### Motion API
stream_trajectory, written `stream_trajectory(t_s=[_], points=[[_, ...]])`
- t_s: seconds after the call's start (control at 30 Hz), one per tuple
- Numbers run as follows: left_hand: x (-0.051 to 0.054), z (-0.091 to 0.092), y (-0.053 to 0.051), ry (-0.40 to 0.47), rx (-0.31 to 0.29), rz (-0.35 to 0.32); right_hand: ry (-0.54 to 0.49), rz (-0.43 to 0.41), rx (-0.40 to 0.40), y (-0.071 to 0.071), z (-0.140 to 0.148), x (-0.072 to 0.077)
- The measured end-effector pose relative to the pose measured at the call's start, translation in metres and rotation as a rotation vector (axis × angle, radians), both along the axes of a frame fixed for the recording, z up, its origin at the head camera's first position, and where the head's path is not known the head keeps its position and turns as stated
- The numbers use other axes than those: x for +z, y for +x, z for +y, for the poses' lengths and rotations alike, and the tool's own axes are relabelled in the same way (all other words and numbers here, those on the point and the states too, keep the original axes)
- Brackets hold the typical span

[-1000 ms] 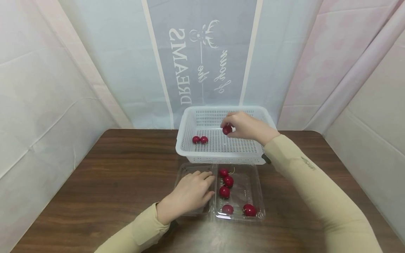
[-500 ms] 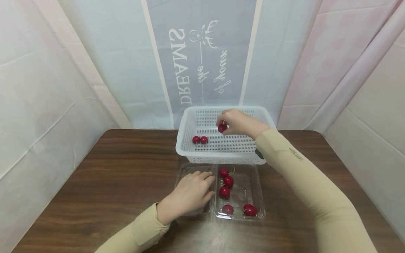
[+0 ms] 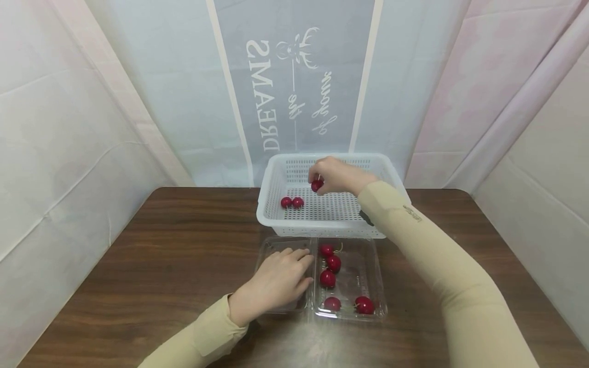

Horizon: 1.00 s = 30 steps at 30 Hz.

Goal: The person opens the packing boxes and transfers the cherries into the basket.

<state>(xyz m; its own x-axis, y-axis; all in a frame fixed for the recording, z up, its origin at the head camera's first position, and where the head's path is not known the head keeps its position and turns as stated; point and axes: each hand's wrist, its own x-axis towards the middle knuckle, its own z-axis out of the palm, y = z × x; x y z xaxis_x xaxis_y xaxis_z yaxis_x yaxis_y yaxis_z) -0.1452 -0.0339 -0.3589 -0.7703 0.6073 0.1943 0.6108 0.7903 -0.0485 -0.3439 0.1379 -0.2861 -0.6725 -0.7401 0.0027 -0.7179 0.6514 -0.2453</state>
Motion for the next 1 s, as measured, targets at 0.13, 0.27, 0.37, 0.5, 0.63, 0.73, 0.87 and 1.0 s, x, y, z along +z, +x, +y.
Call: stream_trajectory(t_s=[0.13, 0.27, 0.37, 0.5, 0.63, 0.73, 0.87, 1.0], points=[[0.000, 0.000, -0.001, -0.003, 0.001, 0.001, 0.017, -0.012, -0.009, -0.004, -0.006, 0.000], [0.001, -0.001, -0.001, 0.000, 0.002, -0.002, 0.017, -0.032, -0.008, -0.006, -0.011, 0.000], [0.001, -0.001, -0.002, 0.000, 0.002, -0.008, 0.015, -0.050, 0.001, -0.008, -0.014, -0.001], [0.002, -0.002, -0.002, -0.003, 0.002, -0.020, 0.012, -0.093, -0.004, -0.013, -0.017, -0.004], [0.002, -0.001, -0.001, -0.005, 0.008, -0.021, 0.017, -0.113, -0.021, -0.019, -0.018, -0.009], [0.002, 0.000, -0.001, -0.010, 0.011, -0.018, 0.026, -0.109, -0.031, -0.023, -0.019, -0.011], [0.001, 0.001, 0.000, -0.013, 0.014, -0.011, 0.040, -0.110, -0.051, -0.026, -0.021, -0.012], [0.001, 0.001, 0.001, -0.012, 0.018, 0.000, 0.054, -0.131, -0.080, -0.031, -0.022, -0.015]])
